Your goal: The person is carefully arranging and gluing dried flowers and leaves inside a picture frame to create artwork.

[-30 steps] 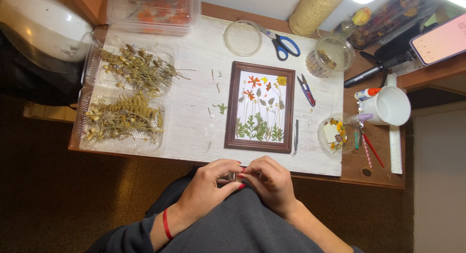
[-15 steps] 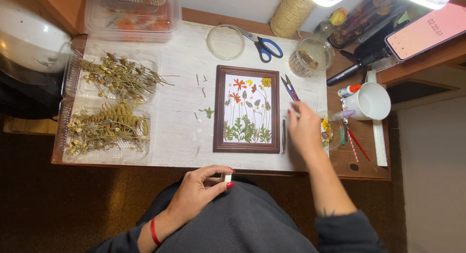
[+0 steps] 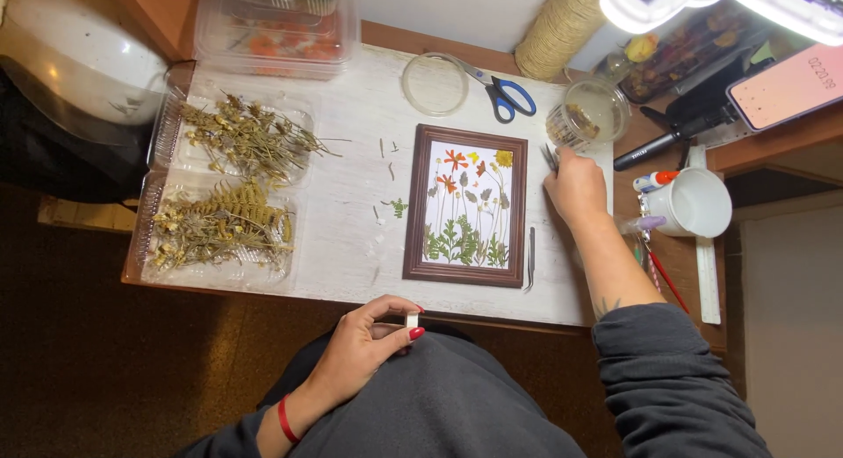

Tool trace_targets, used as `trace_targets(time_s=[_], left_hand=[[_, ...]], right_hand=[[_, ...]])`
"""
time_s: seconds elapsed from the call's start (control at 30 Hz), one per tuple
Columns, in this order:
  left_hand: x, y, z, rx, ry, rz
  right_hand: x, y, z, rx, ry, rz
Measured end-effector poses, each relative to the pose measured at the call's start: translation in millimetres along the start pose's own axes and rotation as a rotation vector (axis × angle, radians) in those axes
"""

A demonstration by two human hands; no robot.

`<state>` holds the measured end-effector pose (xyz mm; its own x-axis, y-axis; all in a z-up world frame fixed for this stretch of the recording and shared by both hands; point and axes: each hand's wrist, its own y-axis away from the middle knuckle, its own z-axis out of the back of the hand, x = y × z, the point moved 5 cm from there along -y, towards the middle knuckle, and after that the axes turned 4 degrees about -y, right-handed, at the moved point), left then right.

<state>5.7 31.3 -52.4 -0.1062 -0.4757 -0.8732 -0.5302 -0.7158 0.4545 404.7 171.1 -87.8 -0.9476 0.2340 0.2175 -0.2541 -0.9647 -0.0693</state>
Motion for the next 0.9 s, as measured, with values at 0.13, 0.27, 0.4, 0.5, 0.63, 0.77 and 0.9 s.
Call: trace_targets(time_s=[0.13, 0.27, 0.4, 0.5, 0.63, 0.77, 0.9], left_hand=[[3.7, -2.2, 0.2, 0.013, 0.022, -0.013], [2.5, -5.1, 1.2, 0.027, 0.040, -0.006], [9.0, -10.6, 2.0, 0.056, 0.012, -0.021], [8.9, -15.5, 1.6, 0.063, 0.036, -0.013], [-2.1, -21.6, -2.9, 0.054, 0.048, -0.042], [-6.4, -24.1, -6.4, 0.069, -0.007, -0.036], [-6.0, -24.3, -6.0, 0.061, -0.012, -0.057]], right_hand=[[-22.1, -3.6, -2.0, -0.036, -0.005, 0.057], [-35.1, 12.5, 19.8, -0.062, -0.491, -0.136], [-35.0, 59.8, 9.5, 0.207, -1.766, -0.553], [31.0, 109.0, 13.6, 0.325, -1.916, -0.783], [96.1, 165.1, 2.8, 0.599, -2.081, -0.622], [138.1, 188.0, 16.1, 0.759, -1.833, -0.277], [165.0, 183.4, 60.8, 0.619, -1.180, 0.188]])
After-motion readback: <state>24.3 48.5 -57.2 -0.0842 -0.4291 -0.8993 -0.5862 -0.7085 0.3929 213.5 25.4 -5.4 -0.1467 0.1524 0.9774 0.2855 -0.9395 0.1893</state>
